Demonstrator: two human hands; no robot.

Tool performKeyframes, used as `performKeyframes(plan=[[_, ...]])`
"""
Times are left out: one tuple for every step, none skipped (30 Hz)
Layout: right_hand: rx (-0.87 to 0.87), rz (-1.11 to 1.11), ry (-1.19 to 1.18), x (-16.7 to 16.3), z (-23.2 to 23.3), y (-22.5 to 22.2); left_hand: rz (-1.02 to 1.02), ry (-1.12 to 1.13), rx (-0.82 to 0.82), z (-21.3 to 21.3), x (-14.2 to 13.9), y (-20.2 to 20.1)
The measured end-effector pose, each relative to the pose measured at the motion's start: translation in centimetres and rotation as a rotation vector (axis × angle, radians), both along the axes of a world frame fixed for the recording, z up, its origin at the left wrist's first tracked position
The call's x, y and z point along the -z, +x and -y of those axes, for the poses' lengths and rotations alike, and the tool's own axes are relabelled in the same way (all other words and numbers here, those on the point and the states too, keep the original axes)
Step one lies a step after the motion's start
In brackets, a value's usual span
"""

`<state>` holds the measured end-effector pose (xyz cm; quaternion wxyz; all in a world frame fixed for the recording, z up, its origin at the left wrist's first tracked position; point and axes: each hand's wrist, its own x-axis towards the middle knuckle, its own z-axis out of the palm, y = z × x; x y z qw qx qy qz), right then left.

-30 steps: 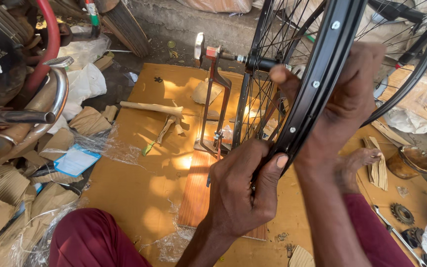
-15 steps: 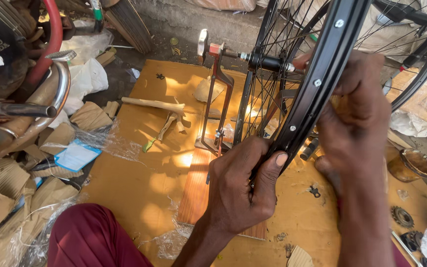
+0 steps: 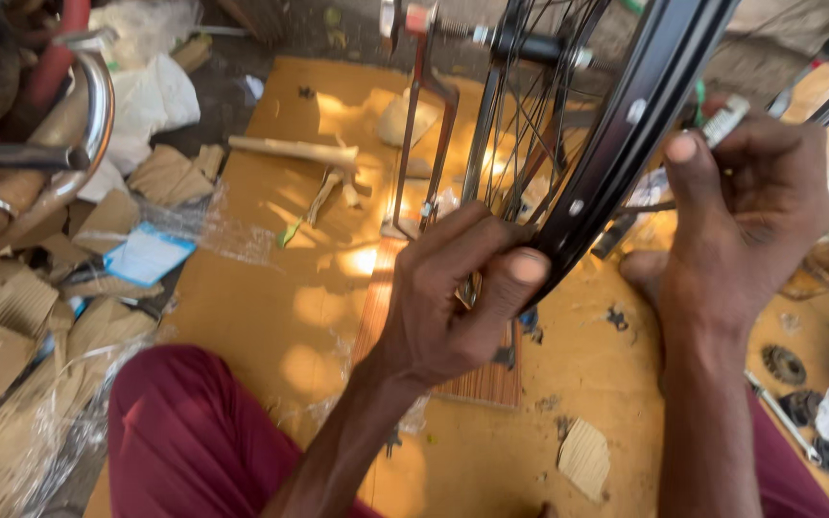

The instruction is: The person sits on the floor and uses a metal ring to repeatedly tap and adjust the rim of a bicycle wheel mounted on a truing stand. The person rotates the wheel to access different sections and continues tapping the rim along its circumference.

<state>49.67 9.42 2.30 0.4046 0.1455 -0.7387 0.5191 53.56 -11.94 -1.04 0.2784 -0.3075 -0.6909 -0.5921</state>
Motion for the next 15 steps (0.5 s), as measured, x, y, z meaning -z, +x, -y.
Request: performKeyframes(plan=[[0.017, 0.103, -0.029, 1.4, -0.2, 0.9, -0.024, -0.047, -0.034, 0.6, 1.1, -0.1], [0.035, 0.202, -0.057, 2.9, -0.4, 1.9, -0.052, -0.095, -0.063, 1.3, 2.4, -0.3], [0.053, 0.302, -0.082, 4.6, -0.6, 2.9, -0.081, -0.138, -0.092, 1.8, 3.8, -0.4], [0.086, 0.378, -0.043, 6.2, -0.7, 3.9, -0.004, -0.196, -0.121, 2.2, 5.1, -0.9], [0.12, 0.457, -0.003, 7.9, -0.7, 4.9, 0.073, -0.253, -0.147, 2.6, 6.3, -1.4], [0.131, 0.525, 0.002, 9.5, -0.6, 5.9, 0.158, -0.311, -0.177, 3.0, 7.4, -1.7], [0.136, 0.592, 0.007, 11.0, -0.4, 6.7, 0.27, -0.295, -0.177, 3.4, 8.3, -2.1], [0.058, 0.575, -0.031, 12.4, -0.1, 7.3, 0.373, -0.279, -0.178, 3.8, 9.0, -2.7], [-0.018, 0.555, -0.069, 13.7, 0.1, 7.9, 0.472, -0.261, -0.177, 4.1, 9.3, -3.2], [-0.094, 0.538, -0.109, 14.9, 0.4, 8.4, 0.428, -0.226, -0.161, 4.5, 9.5, -3.6], [-0.063, 0.6, -0.191, 16.0, 0.7, 8.8, 0.386, -0.192, -0.145, 4.8, 9.5, -4.0], [-0.031, 0.662, -0.27, 17.1, 0.9, 9.2, 0.344, -0.155, -0.129, 5.0, 9.3, -4.2], [0.0, 0.72, -0.345, 18.1, 1.1, 9.6, 0.334, -0.135, -0.11, 5.2, 8.9, -4.4], [0.012, 0.743, -0.373, 19.0, 1.2, 9.9, 0.319, -0.115, -0.092, 5.2, 8.4, -4.5], [0.022, 0.764, -0.4, 19.9, 1.5, 10.2, 0.301, -0.095, -0.077, 5.2, 7.9, -4.5]])
